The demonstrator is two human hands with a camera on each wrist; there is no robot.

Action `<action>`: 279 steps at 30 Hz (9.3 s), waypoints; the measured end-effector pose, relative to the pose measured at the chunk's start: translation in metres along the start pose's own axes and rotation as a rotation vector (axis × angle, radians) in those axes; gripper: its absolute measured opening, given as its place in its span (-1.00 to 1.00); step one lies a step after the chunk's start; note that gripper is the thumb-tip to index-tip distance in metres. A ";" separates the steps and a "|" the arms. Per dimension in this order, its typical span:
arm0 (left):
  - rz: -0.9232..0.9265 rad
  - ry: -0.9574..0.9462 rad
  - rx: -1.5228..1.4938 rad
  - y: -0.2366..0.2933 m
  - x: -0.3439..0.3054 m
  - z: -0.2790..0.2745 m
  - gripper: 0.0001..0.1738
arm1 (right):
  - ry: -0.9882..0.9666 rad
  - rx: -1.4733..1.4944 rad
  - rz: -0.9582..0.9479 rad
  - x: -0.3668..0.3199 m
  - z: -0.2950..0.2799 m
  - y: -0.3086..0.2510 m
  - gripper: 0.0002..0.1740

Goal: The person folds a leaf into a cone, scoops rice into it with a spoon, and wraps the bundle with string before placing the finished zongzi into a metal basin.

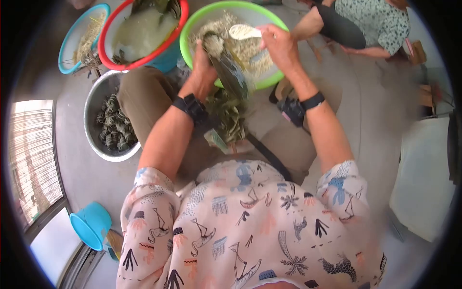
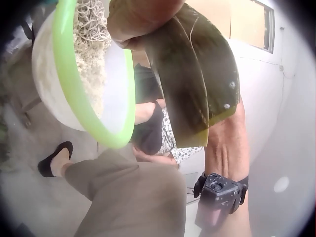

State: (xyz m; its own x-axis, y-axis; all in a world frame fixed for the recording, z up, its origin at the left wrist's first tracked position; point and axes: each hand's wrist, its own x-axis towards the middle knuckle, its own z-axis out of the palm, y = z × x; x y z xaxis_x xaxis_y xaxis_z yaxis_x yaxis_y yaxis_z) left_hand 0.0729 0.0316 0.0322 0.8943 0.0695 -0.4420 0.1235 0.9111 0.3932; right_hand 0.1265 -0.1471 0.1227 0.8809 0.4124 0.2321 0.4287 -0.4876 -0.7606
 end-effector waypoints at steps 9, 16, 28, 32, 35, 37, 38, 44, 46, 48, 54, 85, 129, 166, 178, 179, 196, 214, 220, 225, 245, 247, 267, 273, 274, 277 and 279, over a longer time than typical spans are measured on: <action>0.051 -0.009 -0.141 0.013 -0.016 -0.025 -0.59 | -0.278 -0.715 0.027 -0.040 0.012 0.100 -0.80; 0.091 -0.091 -0.063 0.022 -0.020 -0.047 -0.44 | -0.324 -0.635 0.057 -0.040 0.048 0.145 -0.77; 0.118 0.025 0.033 0.018 -0.041 -0.024 -0.42 | -0.312 0.270 0.677 -0.042 0.019 0.094 -0.69; 0.088 0.125 -0.047 0.011 -0.020 -0.027 -0.45 | -0.242 0.426 0.573 -0.035 0.007 0.064 -0.70; 0.029 0.151 -0.015 0.002 -0.008 -0.024 -0.36 | -0.184 0.353 0.404 -0.023 -0.003 0.017 -0.71; 0.002 0.154 -0.022 0.001 -0.017 -0.001 -0.35 | -0.146 0.287 0.320 -0.020 0.007 -0.005 -0.71; -0.028 0.153 -0.021 0.001 -0.020 0.008 -0.33 | -0.061 0.161 0.133 -0.019 0.014 -0.012 -0.73; -0.024 0.060 -0.019 -0.011 -0.006 0.008 -0.31 | 0.131 -0.269 -0.421 -0.021 0.026 -0.031 -0.83; -0.023 0.060 -0.016 -0.008 -0.011 0.014 -0.32 | 0.130 -0.020 -0.178 -0.021 0.019 -0.038 -0.81; -0.038 0.065 -0.008 -0.007 -0.012 0.015 -0.33 | 0.043 0.098 0.017 -0.025 0.015 -0.037 -0.79; -0.037 0.080 -0.004 -0.008 -0.014 0.015 -0.33 | -0.036 0.195 0.164 -0.023 0.019 -0.034 -0.73; -0.009 -0.054 -0.006 -0.009 -0.009 0.017 -0.33 | 0.071 0.003 -0.082 -0.040 0.000 -0.043 -0.79; 0.041 -0.042 -0.004 0.020 -0.052 0.008 -0.61 | -0.101 -0.435 -0.037 -0.081 0.057 0.084 -0.95; -0.032 -0.025 0.087 -0.008 -0.010 -0.019 -0.35 | -0.052 -0.371 0.139 -0.076 0.073 0.090 -0.86; 0.056 -0.276 0.021 0.014 0.011 -0.028 -0.37 | 0.038 -0.423 -0.099 -0.081 0.061 0.092 -0.87; 0.066 -0.363 0.090 0.021 0.000 -0.015 -0.35 | 0.038 -0.361 -0.085 -0.085 0.055 0.087 -0.88; 0.065 -0.300 0.045 0.048 0.061 -0.086 -0.48 | -0.004 -0.442 0.063 -0.077 0.070 0.127 -0.89; 0.072 -0.119 0.009 0.061 0.010 -0.049 -0.28 | -0.212 -0.145 -0.040 -0.065 0.100 0.119 -0.85; 0.045 -0.206 -0.047 0.066 0.013 -0.058 -0.25 | -0.414 0.188 0.479 -0.057 0.095 0.113 -0.74; 0.079 -0.177 -0.020 0.068 0.017 -0.065 -0.24 | -0.393 0.409 0.637 -0.056 0.075 0.105 -0.72; 0.011 0.039 0.018 -0.008 0.004 0.003 -0.31 | 0.326 -0.156 -0.406 -0.044 0.038 -0.026 -0.79; 0.024 0.028 0.013 -0.009 -0.004 0.007 -0.32 | 0.234 -0.013 -0.213 -0.049 0.028 -0.038 -0.79; -0.079 -0.077 -0.051 -0.009 0.008 -0.009 -0.38 | 0.188 -0.017 -0.132 -0.042 0.024 -0.030 -0.76; -0.083 -0.086 -0.082 -0.007 0.004 -0.003 -0.37 | 0.246 -0.234 -0.372 -0.045 0.026 -0.026 -0.78; -0.067 -0.084 -0.067 -0.006 0.003 -0.001 -0.38 | 0.247 -0.232 -0.375 -0.045 0.022 -0.032 -0.78; -0.072 -0.091 -0.059 -0.003 -0.004 0.002 -0.40 | 0.030 0.054 -0.072 -0.053 0.003 -0.040 -0.79; -0.085 -0.102 -0.087 -0.004 -0.002 -0.003 -0.44 | -0.047 0.027 -0.067 -0.060 -0.003 -0.035 -0.79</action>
State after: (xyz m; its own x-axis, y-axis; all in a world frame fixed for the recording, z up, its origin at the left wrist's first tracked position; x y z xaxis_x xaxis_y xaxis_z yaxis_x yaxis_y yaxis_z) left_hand 0.0693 0.0286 0.0291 0.9217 -0.0473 -0.3851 0.1671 0.9441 0.2841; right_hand 0.0588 -0.1571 0.1366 0.8396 0.4797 0.2550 0.4804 -0.4365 -0.7607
